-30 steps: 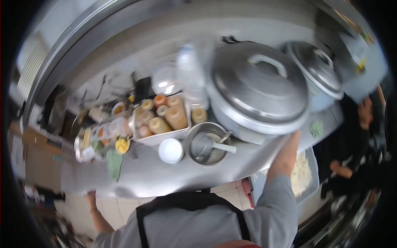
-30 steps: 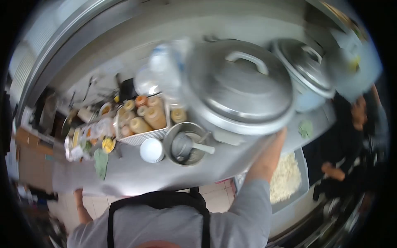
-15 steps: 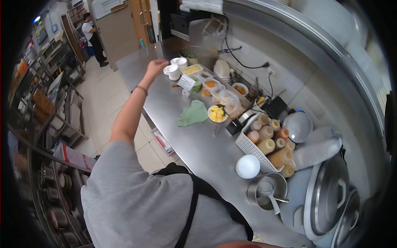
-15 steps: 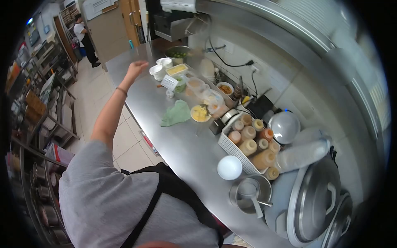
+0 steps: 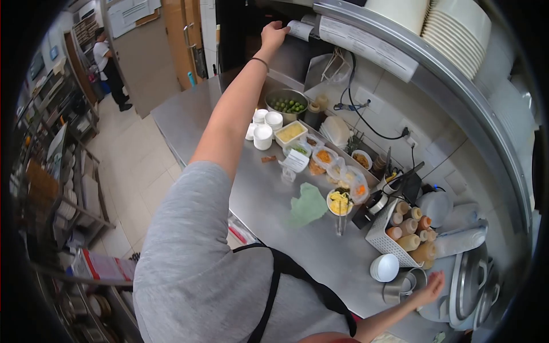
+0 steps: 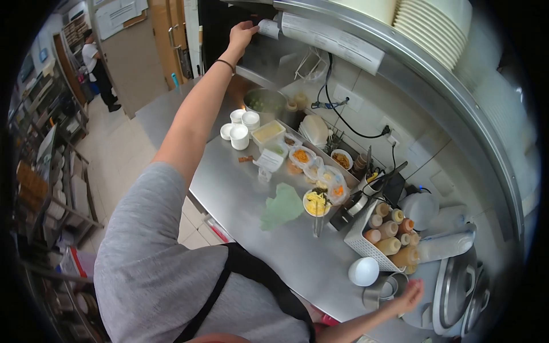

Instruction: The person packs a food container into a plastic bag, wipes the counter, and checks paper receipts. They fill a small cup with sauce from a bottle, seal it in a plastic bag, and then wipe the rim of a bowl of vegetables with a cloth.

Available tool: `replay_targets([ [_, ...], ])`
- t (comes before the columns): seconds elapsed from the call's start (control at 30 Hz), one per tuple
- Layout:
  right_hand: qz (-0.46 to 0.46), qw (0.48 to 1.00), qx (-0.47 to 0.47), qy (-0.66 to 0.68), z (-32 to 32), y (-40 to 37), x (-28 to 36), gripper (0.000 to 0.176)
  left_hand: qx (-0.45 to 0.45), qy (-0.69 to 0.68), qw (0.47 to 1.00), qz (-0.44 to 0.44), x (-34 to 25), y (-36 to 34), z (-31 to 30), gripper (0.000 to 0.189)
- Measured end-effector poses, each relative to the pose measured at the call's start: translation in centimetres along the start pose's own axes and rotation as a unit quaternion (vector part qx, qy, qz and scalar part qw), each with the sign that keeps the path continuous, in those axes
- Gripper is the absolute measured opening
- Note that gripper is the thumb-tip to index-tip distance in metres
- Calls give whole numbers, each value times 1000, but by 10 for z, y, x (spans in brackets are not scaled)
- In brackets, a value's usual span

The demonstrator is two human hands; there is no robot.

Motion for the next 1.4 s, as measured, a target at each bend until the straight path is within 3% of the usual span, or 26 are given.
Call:
replay_targets([
  [0.13, -22, 990, 139, -13, 110, -72, 50, 21, 44, 6, 999, -19, 17, 37, 24, 52],
  [0.17, -12, 989, 145, -4, 124, -84, 59, 20, 93, -128, 985, -63, 22, 36, 27, 53],
  [0.23, 7, 986, 167, 16, 148, -102, 77, 18, 156, -371, 907, -127, 26, 20, 27, 48],
  [0.3, 19, 978, 206, 36, 171, -117, 90, 17, 196, -458, 862, -91, 11, -16, 14, 45],
  [0.47, 48, 936, 336, 95, 251, -169, 134, 21, 272, -279, 918, -78, -24, -184, -20, 28],
  [0.6, 88, 871, 434, 213, 303, -203, 169, 55, 402, -301, 852, -150, -42, -305, -9, 25],
  [0.63, 161, 844, 439, 263, 312, -211, 168, 60, 411, -300, 846, -160, -47, -323, -9, 25],
  [0.67, 171, 847, 434, 257, 315, -211, 166, 60, 436, -302, 829, -176, -54, -342, -6, 25],
  [0.73, 237, 804, 420, 347, 322, -213, 163, 61, 463, -304, 809, -194, -59, -368, -4, 25],
  [0.8, 223, 817, 401, 350, 318, -202, 172, 59, 464, -311, 801, -214, -58, -381, -4, 26],
  [0.87, 204, 827, 386, 355, 312, -190, 176, 58, 453, -314, 803, -226, -59, -391, -9, 17],
  [0.9, 195, 828, 391, 352, 310, -187, 176, 56, 426, -348, 789, -275, -52, -397, -12, 13],
  [0.93, 185, 829, 396, 349, 308, -185, 177, 54, 397, -379, 771, -322, -44, -403, -16, 14],
  [0.97, 178, 832, 393, 350, 304, -183, 176, 50, 405, -365, 775, -320, -31, -415, -16, 29],
  [1.0, 178, 832, 392, 349, 301, -182, 176, 50, 405, -365, 775, -321, -23, -427, -17, 29],
  [1.07, 163, 842, 387, 340, 295, -178, 179, 47, 507, -399, 640, -416, -24, -479, -2, 53],
  [1.1, 162, 842, 388, 339, 294, -178, 180, 47, 507, -401, 640, -416, -33, -484, 0, 53],
  [1.17, 152, 843, 386, 342, 289, -179, 182, 45, 576, -431, 434, -542, -69, -531, 9, 75],
  [1.2, 153, 843, 388, 341, 286, -180, 185, 45, 575, -432, 434, -543, -75, -531, 15, 75],
  [1.27, 165, 842, 397, 326, 280, -182, 189, 43, 481, -571, 359, -560, -87, -502, 36, 80],
  [1.4, 172, 843, 402, 315, 277, -190, 175, 35, 490, -559, 393, -542, -49, -463, 85, 65],
])
Point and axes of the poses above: each hand's wrist, its own y-axis towards the middle knuckle, its own z-axis out of the palm, x = y × z, the point moved 10 cm from there along y, towards the middle knuckle, and after that the axes turned 5 degrees about -z, right-handed, at the moved point
